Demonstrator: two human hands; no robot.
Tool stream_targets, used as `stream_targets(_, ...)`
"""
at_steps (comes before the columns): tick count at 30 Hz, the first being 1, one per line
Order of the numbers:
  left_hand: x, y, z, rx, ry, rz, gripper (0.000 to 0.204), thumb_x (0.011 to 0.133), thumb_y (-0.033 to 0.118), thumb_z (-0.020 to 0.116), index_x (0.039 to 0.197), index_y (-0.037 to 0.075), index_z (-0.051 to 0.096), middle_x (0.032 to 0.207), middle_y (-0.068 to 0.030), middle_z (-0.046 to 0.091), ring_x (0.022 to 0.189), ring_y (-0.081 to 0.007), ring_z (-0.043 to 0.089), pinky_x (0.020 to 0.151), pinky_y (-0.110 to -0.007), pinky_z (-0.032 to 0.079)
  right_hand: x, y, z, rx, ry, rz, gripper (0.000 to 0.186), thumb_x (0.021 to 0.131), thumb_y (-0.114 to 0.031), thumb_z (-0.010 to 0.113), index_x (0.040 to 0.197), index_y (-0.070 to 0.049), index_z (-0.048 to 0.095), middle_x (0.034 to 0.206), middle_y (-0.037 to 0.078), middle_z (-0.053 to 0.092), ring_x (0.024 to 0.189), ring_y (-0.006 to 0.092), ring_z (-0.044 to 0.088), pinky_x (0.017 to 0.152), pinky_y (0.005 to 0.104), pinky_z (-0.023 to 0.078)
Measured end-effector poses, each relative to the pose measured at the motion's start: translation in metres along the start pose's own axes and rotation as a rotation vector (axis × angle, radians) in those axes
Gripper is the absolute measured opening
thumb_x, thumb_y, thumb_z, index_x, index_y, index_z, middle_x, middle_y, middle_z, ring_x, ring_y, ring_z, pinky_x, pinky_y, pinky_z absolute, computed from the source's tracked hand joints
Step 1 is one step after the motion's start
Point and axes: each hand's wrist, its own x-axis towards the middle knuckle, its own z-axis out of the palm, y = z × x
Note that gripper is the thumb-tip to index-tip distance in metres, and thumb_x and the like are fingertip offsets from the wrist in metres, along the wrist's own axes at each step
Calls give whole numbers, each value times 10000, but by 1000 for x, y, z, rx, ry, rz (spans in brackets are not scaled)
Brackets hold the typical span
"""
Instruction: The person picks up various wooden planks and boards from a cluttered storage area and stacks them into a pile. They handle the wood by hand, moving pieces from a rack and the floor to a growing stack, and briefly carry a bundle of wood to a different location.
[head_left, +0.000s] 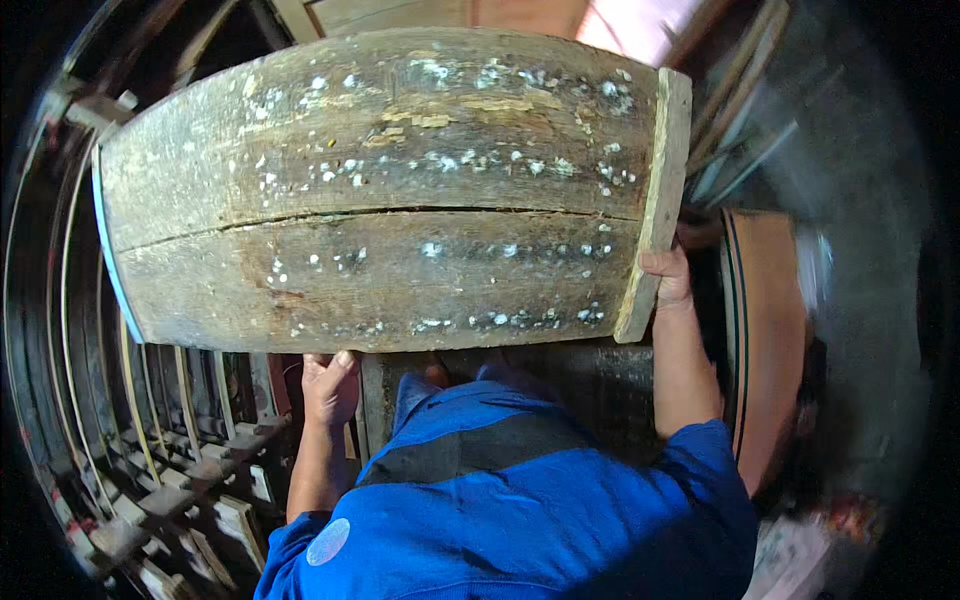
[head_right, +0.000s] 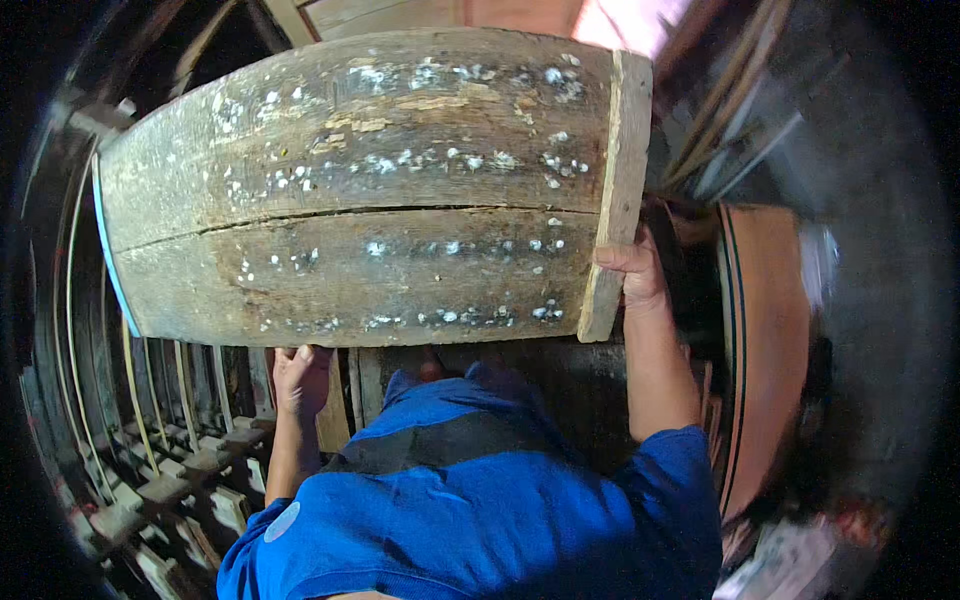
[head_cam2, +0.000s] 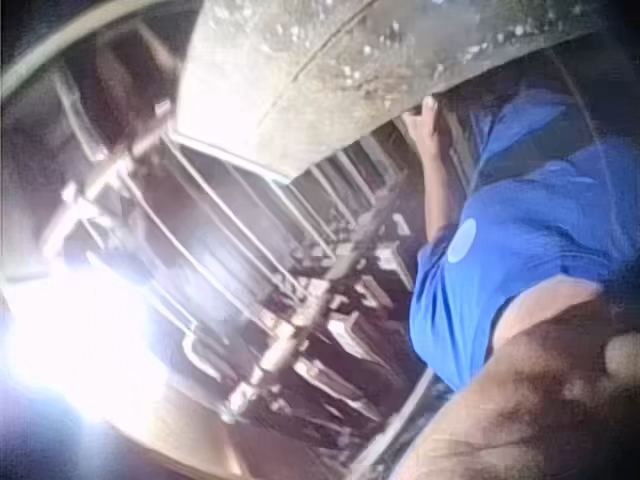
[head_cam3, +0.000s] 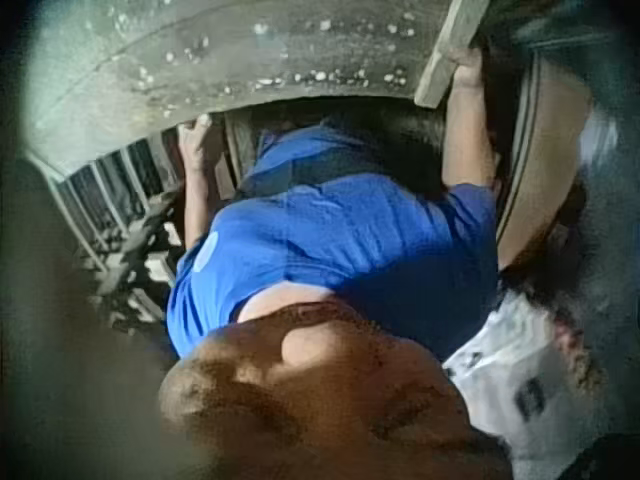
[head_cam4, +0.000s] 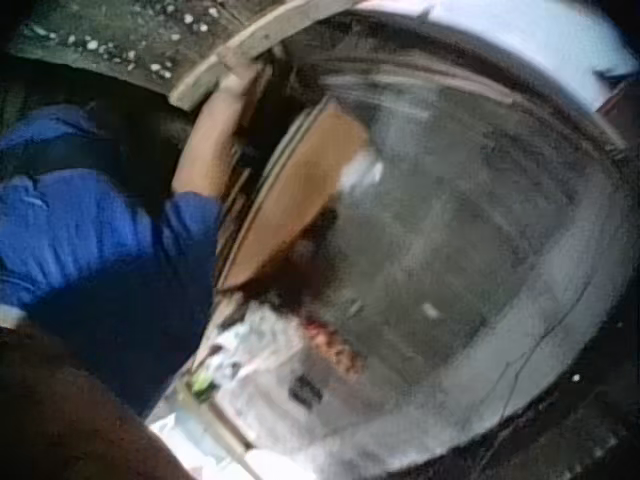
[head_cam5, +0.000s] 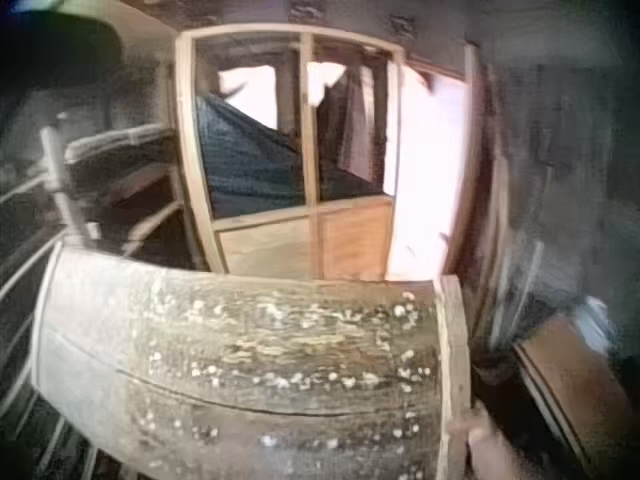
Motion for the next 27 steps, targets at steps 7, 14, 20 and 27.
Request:
stream_targets(7,56,-57,-57,693,-572,-483,516,884,286,580,1288,11,417,1223,-110,519,1130,-201,490,964,-341,364,-62,-36,103,-652,83,-450,920,491,-129,773,1300,7,358,1193,162,506,1084,251,505,952,341,378)
stream_targets(14,24,-32,-158,973,-326,-644,540,888,304,558,1297,-12,404,1190,-139,538,1110,-214,485,946,-335,374,-119,63,129,-1134,229,-69,845,568,-103,739,1320,-119,354,1167,173,558,1058,334,556,877,376,454)
stream_targets(20,-4,-40,-219,1045,-91,-739,526,826,296,630,1246,18,478,940,-70,580,784,-134,505,677,-277,413,-166,74,35,-1176,474,267,903,537,-159,744,1337,-156,325,1088,177,598,1014,345,578,863,393,453)
stream_targets(27,-24,-54,-233,1085,42,-929,556,806,306,634,1243,-3,483,1009,-124,615,798,-180,555,708,-315,444,-220,101,-42,-1176,565,484,947,493,-188,768,1334,-197,332,1086,135,607,1007,316,589,865,370,454)
